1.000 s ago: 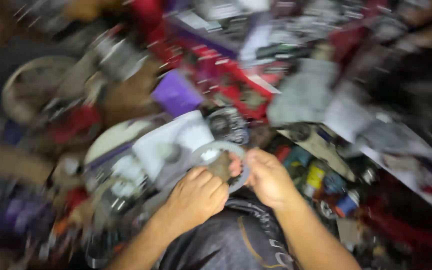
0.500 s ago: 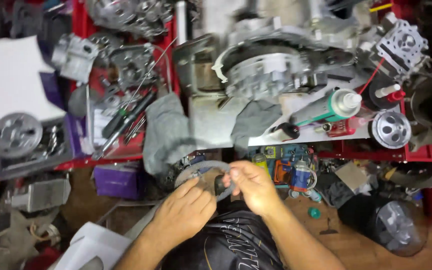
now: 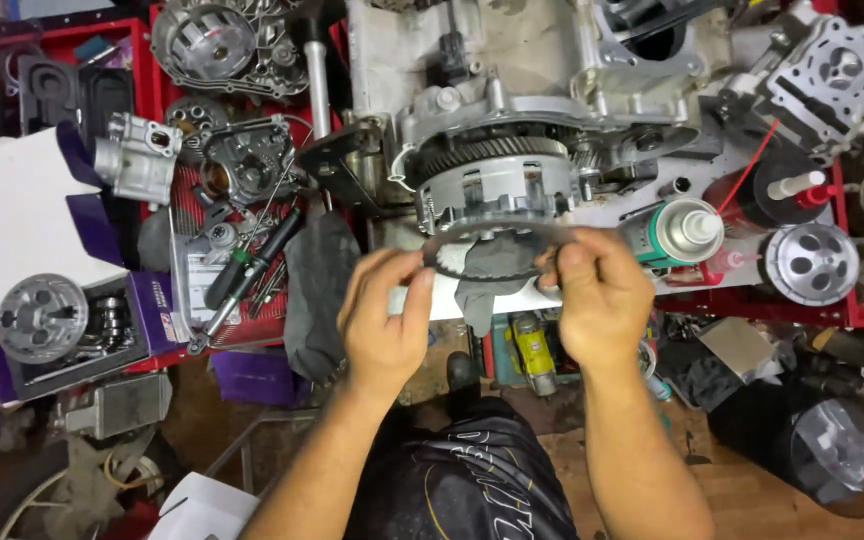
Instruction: Applying oil to motorcycle clutch plates and installing them into the clutch basket during an engine rebuild.
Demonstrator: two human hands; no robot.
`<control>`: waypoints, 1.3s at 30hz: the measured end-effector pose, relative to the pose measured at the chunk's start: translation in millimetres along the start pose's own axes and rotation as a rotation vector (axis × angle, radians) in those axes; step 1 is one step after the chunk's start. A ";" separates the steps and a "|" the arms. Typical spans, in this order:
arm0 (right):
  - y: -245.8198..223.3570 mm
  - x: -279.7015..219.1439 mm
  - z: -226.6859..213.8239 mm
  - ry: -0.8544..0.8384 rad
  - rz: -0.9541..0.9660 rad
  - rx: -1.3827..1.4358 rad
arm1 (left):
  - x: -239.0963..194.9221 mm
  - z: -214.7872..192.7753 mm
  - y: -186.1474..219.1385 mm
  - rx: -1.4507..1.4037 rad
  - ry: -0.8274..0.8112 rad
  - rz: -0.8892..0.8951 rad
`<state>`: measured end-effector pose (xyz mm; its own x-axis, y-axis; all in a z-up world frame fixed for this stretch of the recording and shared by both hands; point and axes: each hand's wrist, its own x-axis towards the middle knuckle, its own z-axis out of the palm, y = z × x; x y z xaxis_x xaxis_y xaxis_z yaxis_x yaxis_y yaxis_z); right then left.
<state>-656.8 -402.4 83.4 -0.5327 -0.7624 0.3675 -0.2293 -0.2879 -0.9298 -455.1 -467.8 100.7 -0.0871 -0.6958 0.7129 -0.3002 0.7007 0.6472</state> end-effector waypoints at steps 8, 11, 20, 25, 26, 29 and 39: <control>3.2 15.1 10.4 0.108 -0.085 0.004 | 9.7 13.6 -0.1 -0.017 0.026 -0.056; 10.8 17.1 -0.9 0.090 -0.157 -0.122 | 7.5 16.0 -1.9 -0.021 0.043 -0.054; 11.0 23.9 0.7 0.130 -0.290 -0.331 | 14.3 20.0 -3.5 0.024 0.054 0.000; 2.0 32.9 8.8 0.157 -0.427 -0.499 | 12.7 31.7 -13.0 0.064 0.093 0.054; 2.6 33.0 9.0 0.168 -0.480 -0.531 | 6.3 34.9 -18.5 0.068 0.106 0.044; 8.2 31.1 11.8 0.188 -0.543 -0.563 | -3.4 39.8 -18.3 0.102 0.127 0.032; -20.2 27.7 17.3 0.066 -0.438 -0.541 | -16.8 42.9 -14.0 0.183 0.072 -0.014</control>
<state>-652.8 -427.7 112.0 -0.3426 -0.6006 0.7224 -0.7987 -0.2187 -0.5606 -490.2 -472.7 68.1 -0.0156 -0.6876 0.7259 -0.4695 0.6461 0.6019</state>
